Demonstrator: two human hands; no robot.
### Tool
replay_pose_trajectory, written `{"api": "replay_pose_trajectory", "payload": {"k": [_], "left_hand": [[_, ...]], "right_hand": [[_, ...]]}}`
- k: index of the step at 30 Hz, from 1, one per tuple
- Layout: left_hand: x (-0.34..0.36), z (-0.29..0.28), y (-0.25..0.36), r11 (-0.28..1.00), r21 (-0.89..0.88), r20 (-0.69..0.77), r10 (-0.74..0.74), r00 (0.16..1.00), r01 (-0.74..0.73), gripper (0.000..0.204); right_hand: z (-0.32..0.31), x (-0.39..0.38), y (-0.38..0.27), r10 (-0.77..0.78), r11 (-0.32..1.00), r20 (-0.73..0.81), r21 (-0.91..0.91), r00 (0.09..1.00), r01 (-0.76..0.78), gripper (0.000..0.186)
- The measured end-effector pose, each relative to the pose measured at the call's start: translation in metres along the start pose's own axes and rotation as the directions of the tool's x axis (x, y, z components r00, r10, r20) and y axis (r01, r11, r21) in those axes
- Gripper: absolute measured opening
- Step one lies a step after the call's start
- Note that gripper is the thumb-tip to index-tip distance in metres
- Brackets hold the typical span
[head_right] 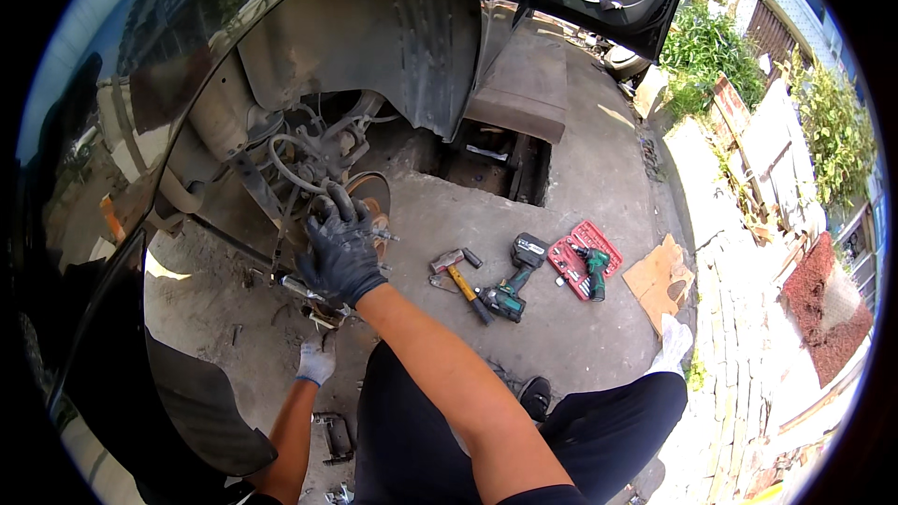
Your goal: The person removes the brake caliper from a car's wheel assembly using a wrench and hammer. They loosen bolts, tap the caliper to detach it, and then remove it from the rotor.
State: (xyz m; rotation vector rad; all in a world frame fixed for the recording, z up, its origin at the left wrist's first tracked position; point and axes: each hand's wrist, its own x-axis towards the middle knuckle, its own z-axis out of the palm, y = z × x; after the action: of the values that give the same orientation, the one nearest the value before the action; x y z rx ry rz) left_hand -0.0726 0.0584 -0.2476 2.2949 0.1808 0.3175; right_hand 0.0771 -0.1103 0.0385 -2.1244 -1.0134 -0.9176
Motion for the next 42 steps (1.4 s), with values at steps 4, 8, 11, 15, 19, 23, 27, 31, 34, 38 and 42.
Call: {"api": "replay_pose_trajectory", "payload": {"k": [4, 8, 11, 15, 19, 23, 27, 31, 34, 38, 42], "left_hand": [[-0.006, 0.011, -0.006, 0.999, 0.030, -0.050, -0.039, 0.998, 0.040, 0.026], [-0.011, 0.014, -0.027, 0.990, 0.133, -0.070, 0.058, 0.996, -0.049, 0.027], [-0.005, 0.005, 0.008, 0.999, -0.035, -0.082, -0.040, 0.996, 0.037, 0.028], [-0.029, -0.003, 0.030, 0.972, -0.128, -0.119, -0.214, 0.969, 0.199, 0.032], [-0.092, -0.003, 0.006, 0.909, 0.126, -0.026, -0.397, 0.917, 0.397, 0.045], [-0.145, -0.001, -0.006, 0.766, 0.327, 0.055, -0.600, 0.798, 0.554, 0.048], [-0.152, 0.006, -0.014, 0.725, 0.422, 0.038, -0.614, 0.788, 0.544, 0.045], [-0.139, 0.010, -0.010, 0.731, 0.504, 0.114, -0.584, 0.804, 0.460, 0.048], [-0.141, 0.018, -0.013, 0.726, 0.532, 0.101, -0.566, 0.819, 0.436, 0.060], [-0.151, 0.023, -0.029, 0.758, 0.476, 0.033, -0.522, 0.852, 0.446, 0.059], [-0.154, 0.014, -0.023, 0.807, 0.439, 0.023, -0.449, 0.893, 0.395, 0.048]], "right_hand": [[-0.002, 0.003, -0.001, -0.005, 0.999, 0.017, -0.034, 1.000, 0.006, 0.046], [0.003, 0.002, -0.004, 0.035, 0.999, 0.110, 0.008, 0.993, -0.036, 0.057], [-0.001, 0.001, 0.001, 0.049, 0.999, 0.117, 0.014, 0.992, -0.051, 0.056], [-0.005, 0.004, -0.005, 0.020, 1.000, 0.063, -0.022, 0.998, -0.019, 0.050], [-0.005, 0.004, -0.009, 0.024, 0.999, 0.074, -0.042, 0.997, -0.021, 0.055], [-0.005, 0.005, -0.006, 0.039, 0.997, 0.139, -0.074, 0.989, -0.029, 0.057], [-0.001, 0.020, -0.011, 0.012, 0.994, 0.255, -0.106, 0.967, 0.015, 0.048], [0.043, 0.011, 0.034, -0.067, 0.994, 0.184, -0.078, 0.981, 0.082, 0.041], [0.069, 0.001, 0.041, -0.044, 0.999, 0.168, -0.025, 0.985, 0.049, 0.039], [0.078, 0.000, 0.039, 0.014, 1.000, 0.202, 0.004, 0.979, -0.015, 0.038], [0.084, -0.001, 0.038, -0.032, 0.999, 0.129, -0.023, 0.991, 0.035, 0.037]]}}
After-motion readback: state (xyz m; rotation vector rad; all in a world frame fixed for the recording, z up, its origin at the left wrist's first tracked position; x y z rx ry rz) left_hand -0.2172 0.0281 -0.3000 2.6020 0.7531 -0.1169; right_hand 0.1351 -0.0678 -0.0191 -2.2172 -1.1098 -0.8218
